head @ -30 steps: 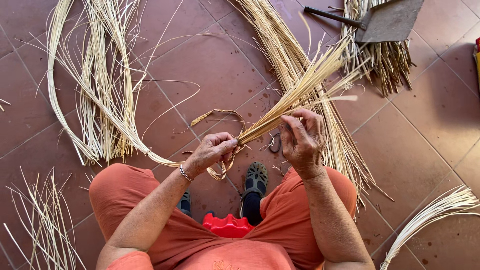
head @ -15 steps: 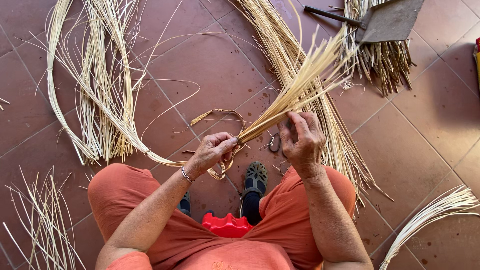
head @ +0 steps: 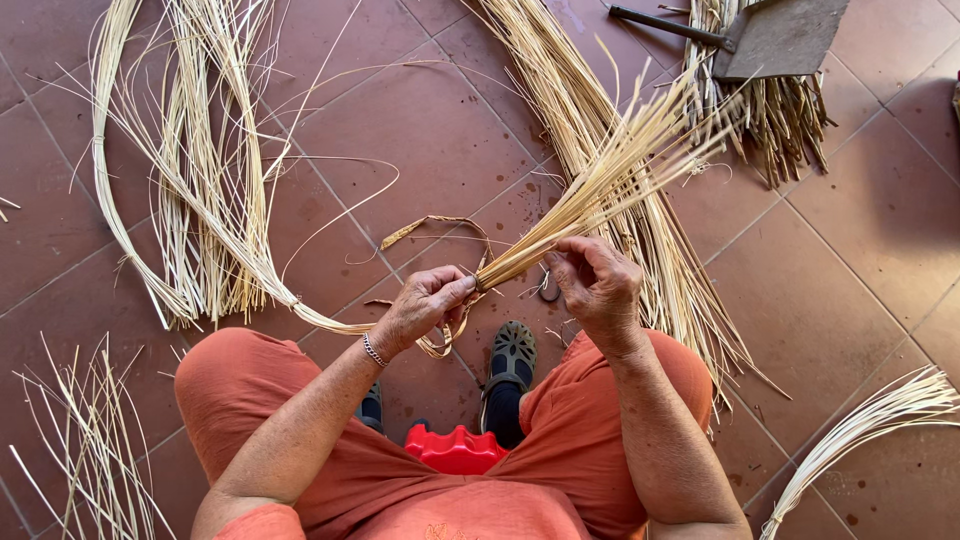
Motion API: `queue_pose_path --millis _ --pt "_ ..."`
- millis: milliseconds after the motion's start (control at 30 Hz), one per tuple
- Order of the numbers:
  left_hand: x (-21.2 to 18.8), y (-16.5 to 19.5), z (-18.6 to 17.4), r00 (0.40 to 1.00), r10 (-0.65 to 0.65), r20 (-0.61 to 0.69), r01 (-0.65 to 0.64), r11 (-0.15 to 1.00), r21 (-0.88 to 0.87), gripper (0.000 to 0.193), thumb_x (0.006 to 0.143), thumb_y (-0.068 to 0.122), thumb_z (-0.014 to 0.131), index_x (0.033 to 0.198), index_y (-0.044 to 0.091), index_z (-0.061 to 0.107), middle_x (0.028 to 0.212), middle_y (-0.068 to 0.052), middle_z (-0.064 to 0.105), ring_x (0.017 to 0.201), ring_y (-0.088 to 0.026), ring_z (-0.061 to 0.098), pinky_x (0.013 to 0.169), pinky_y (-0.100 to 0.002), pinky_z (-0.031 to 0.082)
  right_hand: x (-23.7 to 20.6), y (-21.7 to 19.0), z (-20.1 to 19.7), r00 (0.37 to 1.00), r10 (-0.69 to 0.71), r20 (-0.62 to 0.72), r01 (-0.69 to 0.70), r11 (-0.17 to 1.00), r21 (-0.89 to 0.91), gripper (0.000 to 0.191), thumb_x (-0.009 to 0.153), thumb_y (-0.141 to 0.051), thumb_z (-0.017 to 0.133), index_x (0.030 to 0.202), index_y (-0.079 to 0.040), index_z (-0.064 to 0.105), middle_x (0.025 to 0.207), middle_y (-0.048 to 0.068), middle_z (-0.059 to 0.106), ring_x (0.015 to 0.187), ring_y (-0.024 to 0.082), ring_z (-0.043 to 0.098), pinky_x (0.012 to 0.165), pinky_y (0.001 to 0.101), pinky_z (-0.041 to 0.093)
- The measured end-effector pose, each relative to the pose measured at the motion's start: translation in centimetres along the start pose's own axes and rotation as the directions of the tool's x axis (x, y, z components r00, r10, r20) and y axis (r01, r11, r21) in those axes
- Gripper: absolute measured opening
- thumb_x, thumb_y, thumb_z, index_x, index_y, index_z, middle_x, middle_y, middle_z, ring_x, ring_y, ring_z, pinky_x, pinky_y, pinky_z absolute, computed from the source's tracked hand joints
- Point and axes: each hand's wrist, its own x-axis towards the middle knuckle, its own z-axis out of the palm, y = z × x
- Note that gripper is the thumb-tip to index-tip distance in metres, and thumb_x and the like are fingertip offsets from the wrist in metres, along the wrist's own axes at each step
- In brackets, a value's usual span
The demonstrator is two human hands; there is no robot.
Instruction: The person gathers dried palm fibers from the floor, aligns them into bundles, and ties them with thin strips of material. The person repeatedly picks up, aligns, and ties bundles of fibers while seated on a small stool.
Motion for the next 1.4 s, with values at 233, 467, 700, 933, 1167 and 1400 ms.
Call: queue_pose_path --millis 233,467,700,933,1167,1400 --pt "0.1 0.0 0.2 0.999 0.003 0.048 -0.003 1.000 0.003 0.024 0.104 0.030 0.059 0.100 0.009 0.070 0.068 0.004 0.063 0.058 -0.001 0.055 0.052 -0.019 0.047 -0.8 2.2 -0.8 0.980 0.196 0.031 -0.198 0.976 0.095 0.007 0.095 -0.012 0.078 0.091 -0.010 0.073 0.084 0.002 0.075 0.073 0.006 0.069 0.063 0.0229 0.062" --pt "0.0 -0.4 0.0 0.993 -0.076 0.091 0.066 0.992 0.111 0.028 0.104 0.031 0.056 0.099 0.007 0.068 0.077 0.000 0.071 0.069 -0.006 0.068 0.063 -0.023 0.058 -0.3 3.5 -3.7 0.917 0.312 -0.250 -0.254 0.937 0.239 0.011 0.096 -0.013 0.080 0.093 -0.008 0.070 0.084 0.001 0.072 0.073 0.004 0.064 0.065 0.0187 0.056" --pt "-0.3 -1.2 0.1 0.987 -0.046 0.154 0.038 0.998 0.052 0.028 0.104 0.031 0.058 0.098 0.006 0.068 0.082 -0.002 0.072 0.073 -0.008 0.069 0.068 -0.025 0.059 0.4 4.2 -6.1 0.843 0.488 -0.224 -0.249 0.725 0.643 0.010 0.098 -0.009 0.075 0.093 -0.006 0.068 0.079 0.002 0.068 0.059 0.004 0.052 0.049 0.0181 0.041" --pt "-1.0 -0.9 0.5 0.975 -0.164 0.151 0.150 0.984 0.098 0.028 0.102 0.033 0.058 0.096 0.007 0.068 0.074 -0.001 0.071 0.062 -0.007 0.067 0.057 -0.023 0.054 0.8 5.2 -7.5 0.782 0.481 -0.397 -0.144 0.759 0.635 0.012 0.101 -0.010 0.074 0.096 -0.005 0.065 0.080 0.004 0.068 0.056 0.006 0.050 0.047 0.0190 0.040" --pt "-0.5 -1.5 0.5 0.989 -0.067 0.131 0.062 0.997 0.044 0.025 0.104 0.030 0.060 0.097 0.006 0.067 0.069 0.003 0.061 0.058 -0.003 0.054 0.052 -0.020 0.045 0.5 5.8 -7.1 0.755 0.346 -0.557 -0.097 0.899 0.427 0.023 0.103 -0.013 0.079 0.110 -0.008 0.058 0.089 0.002 0.066 0.069 0.006 0.059 0.055 0.0201 0.050" --pt "0.0 -1.9 0.5 0.998 0.042 0.044 -0.044 0.997 0.063 0.020 0.103 0.024 0.062 0.100 0.004 0.067 0.072 0.005 0.059 0.062 -0.003 0.055 0.055 -0.021 0.047 -1.4 3.4 -3.7 0.919 0.349 0.183 -0.375 0.917 0.135 0.011 0.096 -0.015 0.072 0.105 -0.009 0.075 0.086 0.006 0.078 0.065 0.007 0.070 0.052 0.0211 0.059"
